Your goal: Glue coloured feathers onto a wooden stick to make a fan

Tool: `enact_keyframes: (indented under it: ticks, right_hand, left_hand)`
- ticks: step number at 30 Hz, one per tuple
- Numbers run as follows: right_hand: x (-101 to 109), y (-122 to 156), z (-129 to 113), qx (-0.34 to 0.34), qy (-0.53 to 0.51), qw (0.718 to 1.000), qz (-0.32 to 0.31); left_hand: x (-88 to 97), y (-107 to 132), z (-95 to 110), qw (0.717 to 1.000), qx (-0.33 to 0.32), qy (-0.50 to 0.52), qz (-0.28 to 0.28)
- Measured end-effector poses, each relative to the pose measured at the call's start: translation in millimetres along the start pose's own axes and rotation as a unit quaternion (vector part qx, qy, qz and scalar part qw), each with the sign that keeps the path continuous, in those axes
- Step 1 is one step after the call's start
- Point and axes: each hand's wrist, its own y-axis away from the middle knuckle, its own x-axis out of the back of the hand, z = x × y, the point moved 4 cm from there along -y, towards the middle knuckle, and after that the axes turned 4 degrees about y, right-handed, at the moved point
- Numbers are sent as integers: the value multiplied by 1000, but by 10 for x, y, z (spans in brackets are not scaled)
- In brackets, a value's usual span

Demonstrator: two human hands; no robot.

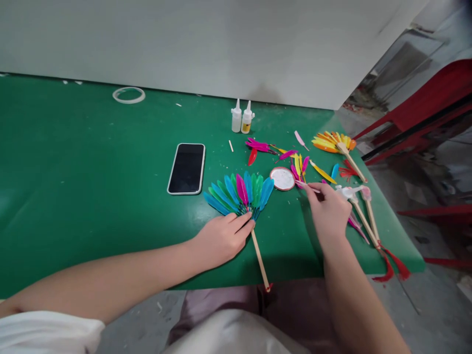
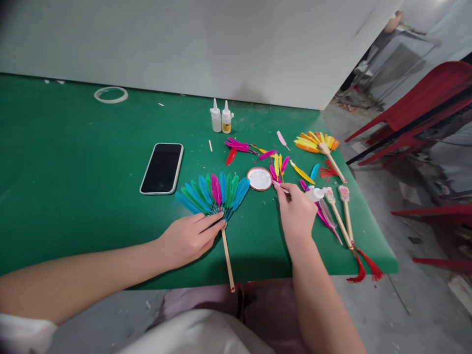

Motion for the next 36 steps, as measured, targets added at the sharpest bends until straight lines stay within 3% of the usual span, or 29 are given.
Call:
enact_keyframes:
  ticks: [4, 7, 10, 14, 17, 25, 30, 34, 36]
  right_hand:
    - [16, 16, -7, 1, -21, 1000, 16]
    - [26, 23, -10, 6, -20, 1000, 15]
    - [27, 30, -14, 12, -33, 999, 12]
    - [27, 37, -1, 5, -55, 998, 9]
    - [29, 44, 28, -10, -71, 997, 2]
    - [47, 93, 86, -29, -110, 993, -32]
    - [143, 115, 128, -70, -157, 985, -1]
    - [191, 120, 152, -125, -252, 960, -1]
    - [200, 119, 157, -156, -304, 940, -9]
  left_hand:
    - [58, -54, 4, 1000, -14, 9, 21]
    - [82, -275, -68, 1000, -11, 1, 17]
    - [-11, -692, -229, 998, 43, -3, -48]
    - [-273, -1271, -405, 983, 118, 28, -139]
    - [-449, -1506, -427, 975, 129, 44, -178]
    - [-511, -1592, -481, 977, 142, 51, -148]
    - [-522, -1634, -509, 977, 144, 59, -149]
    - [-477, -1579, -525, 978, 139, 89, -129]
    - [-395, -1503, -508, 984, 105, 110, -98]
